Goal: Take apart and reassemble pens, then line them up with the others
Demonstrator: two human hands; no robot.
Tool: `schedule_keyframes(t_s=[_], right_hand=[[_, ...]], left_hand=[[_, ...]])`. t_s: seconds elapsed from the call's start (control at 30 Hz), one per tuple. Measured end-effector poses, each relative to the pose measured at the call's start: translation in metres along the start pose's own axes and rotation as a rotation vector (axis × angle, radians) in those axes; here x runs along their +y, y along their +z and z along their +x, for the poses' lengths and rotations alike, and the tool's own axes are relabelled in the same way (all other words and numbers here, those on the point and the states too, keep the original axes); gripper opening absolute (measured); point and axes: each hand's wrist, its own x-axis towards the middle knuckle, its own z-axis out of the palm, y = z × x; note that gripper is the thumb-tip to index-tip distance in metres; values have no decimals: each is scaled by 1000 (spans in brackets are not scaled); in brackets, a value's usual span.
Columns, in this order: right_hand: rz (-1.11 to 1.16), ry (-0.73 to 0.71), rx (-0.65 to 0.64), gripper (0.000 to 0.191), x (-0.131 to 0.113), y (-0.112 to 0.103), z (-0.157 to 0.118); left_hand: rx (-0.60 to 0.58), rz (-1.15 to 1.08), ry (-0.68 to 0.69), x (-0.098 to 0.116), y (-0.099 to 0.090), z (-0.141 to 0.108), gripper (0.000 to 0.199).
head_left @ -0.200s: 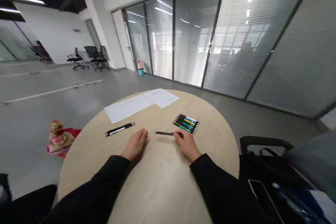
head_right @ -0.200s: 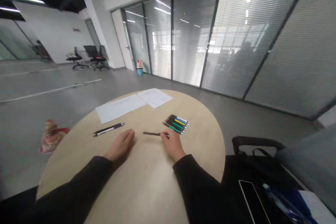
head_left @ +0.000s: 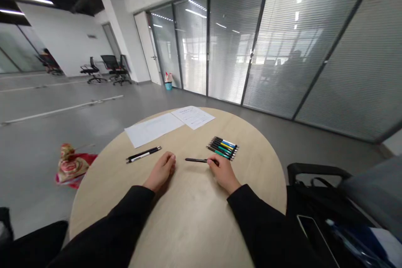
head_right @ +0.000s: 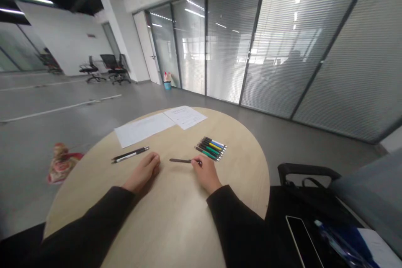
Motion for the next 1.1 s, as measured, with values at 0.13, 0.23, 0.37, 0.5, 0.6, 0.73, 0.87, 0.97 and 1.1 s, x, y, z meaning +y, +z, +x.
schedule_keyframes(t_s=[0.13, 0.23, 0.37, 0.5, 0.6, 0.73, 0.87, 0.97, 1.1], right_hand=[[24, 2, -12, 23, -3, 1, -1], [30, 6, -21, 21, -4, 1, -1], [63, -5, -24, 20, -5, 2, -2], [88, -2, -38, 19, -7, 4, -3], [92, -1, -49, 19, -7, 4, -3], [95, -2, -56, 19, -8, 4, -4], [98, 2, -70, 20, -7, 6, -4], [95, 2, -74, 19, -6, 7, -4], [80, -12, -78, 19, -6, 8, -5]], left_hand=[[-64, -233, -62, 1, 6, -2, 43], [-67, -364, -113, 3, 9, -3, 47], [-70, -435, -182, 5, 11, -4, 50], [-37, -425, -223, 6, 11, -4, 51], [-23, -406, -228, 6, 10, -3, 53], [-16, -390, -218, 6, 11, -3, 54], [-52, -386, -225, 7, 13, -5, 53], [-66, -395, -228, 6, 14, -6, 53], [-71, -378, -225, 3, 15, -5, 53]])
